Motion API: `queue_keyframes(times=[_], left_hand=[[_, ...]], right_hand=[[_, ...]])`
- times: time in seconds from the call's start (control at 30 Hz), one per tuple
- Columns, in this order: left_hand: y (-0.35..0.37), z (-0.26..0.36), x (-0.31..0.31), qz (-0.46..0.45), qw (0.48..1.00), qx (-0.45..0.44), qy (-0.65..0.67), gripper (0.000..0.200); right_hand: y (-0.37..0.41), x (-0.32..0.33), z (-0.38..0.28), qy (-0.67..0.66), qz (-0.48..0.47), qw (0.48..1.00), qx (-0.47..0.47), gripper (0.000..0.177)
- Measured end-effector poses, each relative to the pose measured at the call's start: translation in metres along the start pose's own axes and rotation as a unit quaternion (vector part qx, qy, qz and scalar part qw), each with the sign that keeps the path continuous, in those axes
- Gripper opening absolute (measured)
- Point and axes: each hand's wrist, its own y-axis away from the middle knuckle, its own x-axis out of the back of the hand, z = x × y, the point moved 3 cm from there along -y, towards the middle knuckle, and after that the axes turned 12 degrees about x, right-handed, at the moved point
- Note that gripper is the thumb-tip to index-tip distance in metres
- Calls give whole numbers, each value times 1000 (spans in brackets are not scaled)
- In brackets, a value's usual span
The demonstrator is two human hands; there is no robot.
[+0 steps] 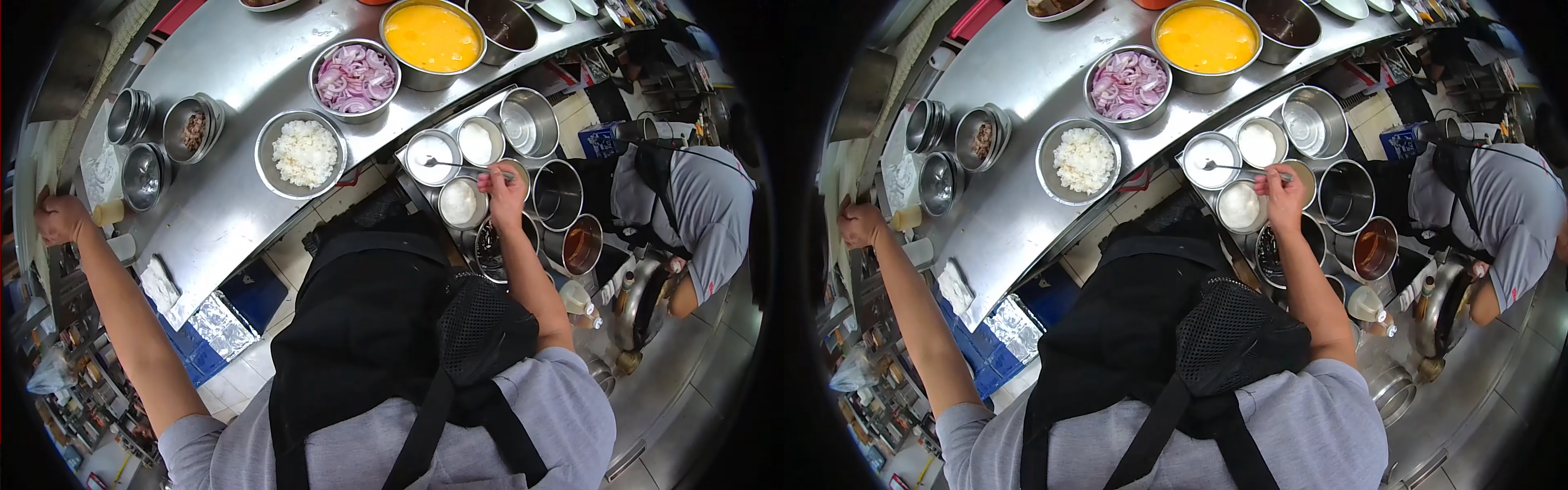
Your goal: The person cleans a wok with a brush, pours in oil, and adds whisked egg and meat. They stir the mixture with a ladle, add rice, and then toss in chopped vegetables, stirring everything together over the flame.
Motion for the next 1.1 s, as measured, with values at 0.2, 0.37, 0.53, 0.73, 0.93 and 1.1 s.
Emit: queue_keyframes(times=[0.2,0.37,0.53,0.73,0.93,1.1], left_hand=[[5,9,6,36,999,-33,1,37],[12,24,19,21,1000,-8,12,30],[21,44,35,44,998,-10,45,29],[14,19,19,21,998,-42,33,26],[5,-3,-1,41,998,-50,-22,33],[4,-2,-1,17,998,-21,-49,38]], right_hand=[[2,-16,-62,-28,-22,998,42,13],[-1,-96,-106,-86,-125,985,78,13],[-13,-101,-108,3,-107,987,123,11],[-35,14,-90,81,84,983,139,9],[-50,62,-31,125,111,981,96,13],[-59,55,-14,96,122,984,87,14]])
